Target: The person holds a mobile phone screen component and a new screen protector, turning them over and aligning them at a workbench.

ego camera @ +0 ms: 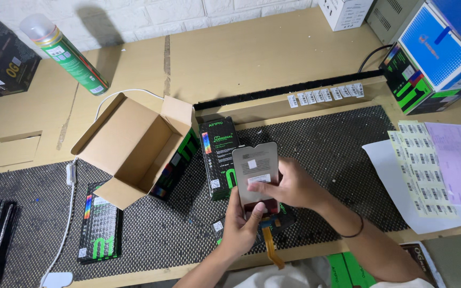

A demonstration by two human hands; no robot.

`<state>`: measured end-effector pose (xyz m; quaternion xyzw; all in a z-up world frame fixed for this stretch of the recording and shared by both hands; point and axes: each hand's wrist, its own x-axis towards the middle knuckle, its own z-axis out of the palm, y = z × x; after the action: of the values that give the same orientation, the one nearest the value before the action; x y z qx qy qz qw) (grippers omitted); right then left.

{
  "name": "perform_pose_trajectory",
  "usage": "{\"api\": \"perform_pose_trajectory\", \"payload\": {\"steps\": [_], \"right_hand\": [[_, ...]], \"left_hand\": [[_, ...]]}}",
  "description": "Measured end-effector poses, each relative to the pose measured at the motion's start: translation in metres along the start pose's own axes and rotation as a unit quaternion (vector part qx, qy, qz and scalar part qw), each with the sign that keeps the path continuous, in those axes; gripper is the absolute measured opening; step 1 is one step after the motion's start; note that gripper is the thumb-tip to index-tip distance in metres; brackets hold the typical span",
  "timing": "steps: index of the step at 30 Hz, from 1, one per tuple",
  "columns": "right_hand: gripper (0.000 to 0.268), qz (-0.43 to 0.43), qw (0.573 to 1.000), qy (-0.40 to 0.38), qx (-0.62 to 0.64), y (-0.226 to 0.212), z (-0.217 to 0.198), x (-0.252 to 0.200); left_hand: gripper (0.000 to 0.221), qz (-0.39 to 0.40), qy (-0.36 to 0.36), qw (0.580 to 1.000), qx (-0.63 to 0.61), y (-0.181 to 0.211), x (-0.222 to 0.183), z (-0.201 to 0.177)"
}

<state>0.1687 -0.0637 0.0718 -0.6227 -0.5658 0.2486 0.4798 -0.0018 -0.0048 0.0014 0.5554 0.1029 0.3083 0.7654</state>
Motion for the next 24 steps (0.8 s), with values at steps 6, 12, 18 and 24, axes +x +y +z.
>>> {"api": "perform_pose_trajectory", "payload": {"steps": [6,12,18,24], "right_hand": [[0.035,0.048,0.985,-0.126,0.103,0.019,-0.031,-0.001],[0.057,0.035,0.986,0.057,0.153,0.022,-0.048,0.004],[0.111,0.056,0.97,0.097,0.218,0.01,-0.044,0.004],[0.092,0.05,0.958,0.162,0.23,0.024,-0.037,0.003]], "left_hand": [[0.05,-0.021,-0.084,0.996,0.019,0.023,-0.011,0.004],[0.057,0.02,-0.125,0.892,0.434,0.026,-0.036,0.001],[0.08,0.0,-0.112,0.684,0.721,-0.023,-0.04,-0.015],[0.118,-0.057,-0.098,0.614,0.781,-0.021,-0.03,-0.015]]}}
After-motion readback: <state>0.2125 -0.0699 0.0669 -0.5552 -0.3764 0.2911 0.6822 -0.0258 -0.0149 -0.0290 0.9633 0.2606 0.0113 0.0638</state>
